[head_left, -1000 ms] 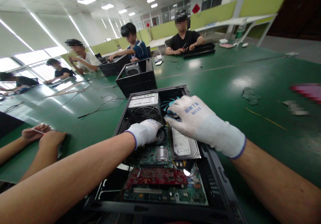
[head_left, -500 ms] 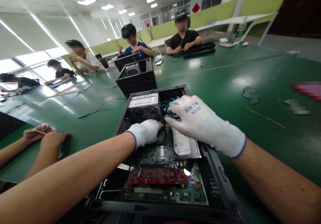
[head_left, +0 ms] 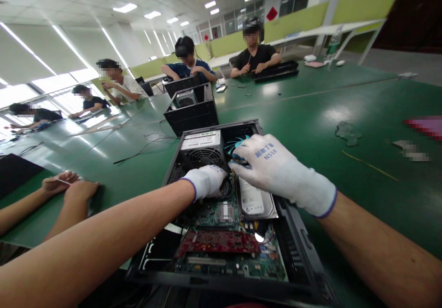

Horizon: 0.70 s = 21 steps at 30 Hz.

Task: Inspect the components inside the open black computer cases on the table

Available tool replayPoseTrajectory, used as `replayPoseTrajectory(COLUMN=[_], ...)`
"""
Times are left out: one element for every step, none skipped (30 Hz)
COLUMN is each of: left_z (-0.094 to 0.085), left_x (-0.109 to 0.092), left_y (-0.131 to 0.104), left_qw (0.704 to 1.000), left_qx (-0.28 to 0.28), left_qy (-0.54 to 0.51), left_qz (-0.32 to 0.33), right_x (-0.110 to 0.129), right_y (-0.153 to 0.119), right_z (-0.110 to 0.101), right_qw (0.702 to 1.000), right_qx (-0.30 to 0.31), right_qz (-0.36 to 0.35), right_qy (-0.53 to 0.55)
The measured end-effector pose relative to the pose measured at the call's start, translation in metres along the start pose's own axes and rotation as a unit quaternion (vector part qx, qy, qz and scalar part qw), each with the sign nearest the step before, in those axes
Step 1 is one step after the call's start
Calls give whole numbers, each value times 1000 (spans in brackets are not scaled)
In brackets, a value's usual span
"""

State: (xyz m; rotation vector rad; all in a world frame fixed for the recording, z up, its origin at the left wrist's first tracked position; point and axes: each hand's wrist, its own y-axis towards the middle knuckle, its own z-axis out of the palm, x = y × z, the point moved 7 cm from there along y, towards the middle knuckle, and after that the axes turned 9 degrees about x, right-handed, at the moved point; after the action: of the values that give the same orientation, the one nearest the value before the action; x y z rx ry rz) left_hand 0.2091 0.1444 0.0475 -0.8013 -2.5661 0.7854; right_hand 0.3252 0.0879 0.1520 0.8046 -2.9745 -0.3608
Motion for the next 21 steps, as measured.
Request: replayPoseTrajectory(left_z=[0, 0, 0, 1, 1, 1, 1, 1, 0, -2, -3, -5, -7, -10, -13, -16, -19, -22, -24, -27, -30], left_x=[-1, -1, 0, 1, 2, 3, 5, 6, 6, 7, 6, 6, 5, 4, 4, 3, 2, 1, -1, -3, -6], left_y=[1, 2, 3, 4, 5, 5, 4, 3, 2, -1, -4, -7, -12, -17, -22, -29, -36, -44, -52, -62, -72], left_qw=[1000, 1000, 1000, 1000, 1000, 1000, 1000, 1000, 1000, 1000, 1000, 1000, 999, 999, 998, 997, 995, 994, 993, 991, 989], left_qx=[2, 4, 4, 6, 7, 7, 8, 7, 5, 1, -5, -13, -24, -37, -52, -68, -82, -93, -103, -112, -122], left_qy=[4, 7, 9, 10, 9, 8, 6, 3, -1, -5, -11, -18, -25, -31, -38, -43, -47, -51, -56, -63, -71], left_qz=[3, 5, 6, 6, 4, 1, -1, -3, -4, -3, -1, 3, 6, 10, 12, 14, 15, 18, 25, 34, 42], right_x=[0, -1, -1, -1, -1, -2, -2, -2, -2, -1, -1, -1, -2, -3, -6, -11, -16, -22, -28, -32, -33], right_y=[0, -1, -1, -1, -2, -2, -2, -2, -2, -2, -2, -2, -3, -5, -8, -13, -20, -28, -36, -45, -53], right_z=[0, 0, 0, 0, 0, -1, -1, -2, -2, -3, -3, -3, -3, -5, -7, -10, -12, -13, -11, -8, -4], right_qw=[1000, 1000, 1000, 1000, 1000, 1000, 1000, 1000, 1000, 1000, 1000, 1000, 999, 999, 997, 995, 990, 984, 977, 969, 962], right_qx=[-3, -6, -8, -10, -11, -12, -13, -14, -16, -16, -16, -16, -20, -31, -48, -69, -88, -98, -96, -82, -60], right_qz=[-1, -2, -4, -5, -5, -5, -5, -3, -2, -2, -1, 2, 6, 15, 28, 47, 70, 92, 106, 111, 105], right_qy=[0, 0, 0, 0, 0, 1, 3, 5, 8, 12, 18, 23, 29, 36, 45, 58, 80, 115, 159, 202, 243])
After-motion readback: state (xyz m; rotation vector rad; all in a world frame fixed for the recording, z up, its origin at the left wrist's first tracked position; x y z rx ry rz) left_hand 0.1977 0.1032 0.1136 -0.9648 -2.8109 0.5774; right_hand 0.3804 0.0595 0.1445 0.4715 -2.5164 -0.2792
